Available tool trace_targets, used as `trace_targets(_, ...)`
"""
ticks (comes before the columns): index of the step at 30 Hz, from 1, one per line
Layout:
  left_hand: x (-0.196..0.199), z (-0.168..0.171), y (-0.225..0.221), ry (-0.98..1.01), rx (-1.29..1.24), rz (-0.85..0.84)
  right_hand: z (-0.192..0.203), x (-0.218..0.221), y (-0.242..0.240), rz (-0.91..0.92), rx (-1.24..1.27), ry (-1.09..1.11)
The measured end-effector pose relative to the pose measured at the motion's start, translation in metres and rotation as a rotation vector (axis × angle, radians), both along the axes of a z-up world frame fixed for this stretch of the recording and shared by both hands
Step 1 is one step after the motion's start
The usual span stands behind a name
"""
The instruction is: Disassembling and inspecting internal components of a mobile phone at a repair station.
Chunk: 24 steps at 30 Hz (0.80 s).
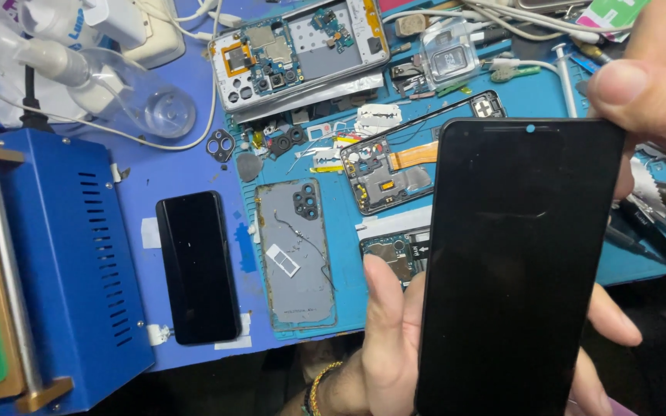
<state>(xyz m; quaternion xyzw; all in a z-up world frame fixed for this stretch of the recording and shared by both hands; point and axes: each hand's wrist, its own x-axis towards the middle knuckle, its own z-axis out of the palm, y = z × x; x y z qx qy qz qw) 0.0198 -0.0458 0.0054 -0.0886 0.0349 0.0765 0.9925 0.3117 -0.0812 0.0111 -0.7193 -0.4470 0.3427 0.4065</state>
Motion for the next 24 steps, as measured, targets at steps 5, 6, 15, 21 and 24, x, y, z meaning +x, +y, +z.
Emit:
trace_targets(5, 0.000, -0.008, -0.001, -0.084, -0.086, 0.019, -0.059, 0.045, 0.002, -0.104, -0.382, 0.058)
trace_targets(6, -0.002, -0.008, 0.001, -0.072, 0.043, -0.020, -0.065, 0.050, 0.003, -0.120, -0.411, 0.065)
trace_targets(15, -0.001, -0.010, 0.008, -0.019, 0.252, -0.051, -0.041, 0.028, 0.001, -0.074, -0.172, -0.053)
trace_targets(21, 0.012, 0.028, 0.035, 0.357, 1.275, -0.062, -0.026, 0.014, -0.009, 0.032, 0.063, -0.047)
trace_targets(24, 0.021, 0.044, 0.037, 0.651, 1.892, 0.093, 0.009, -0.026, 0.001, 0.034, 0.013, 0.056)
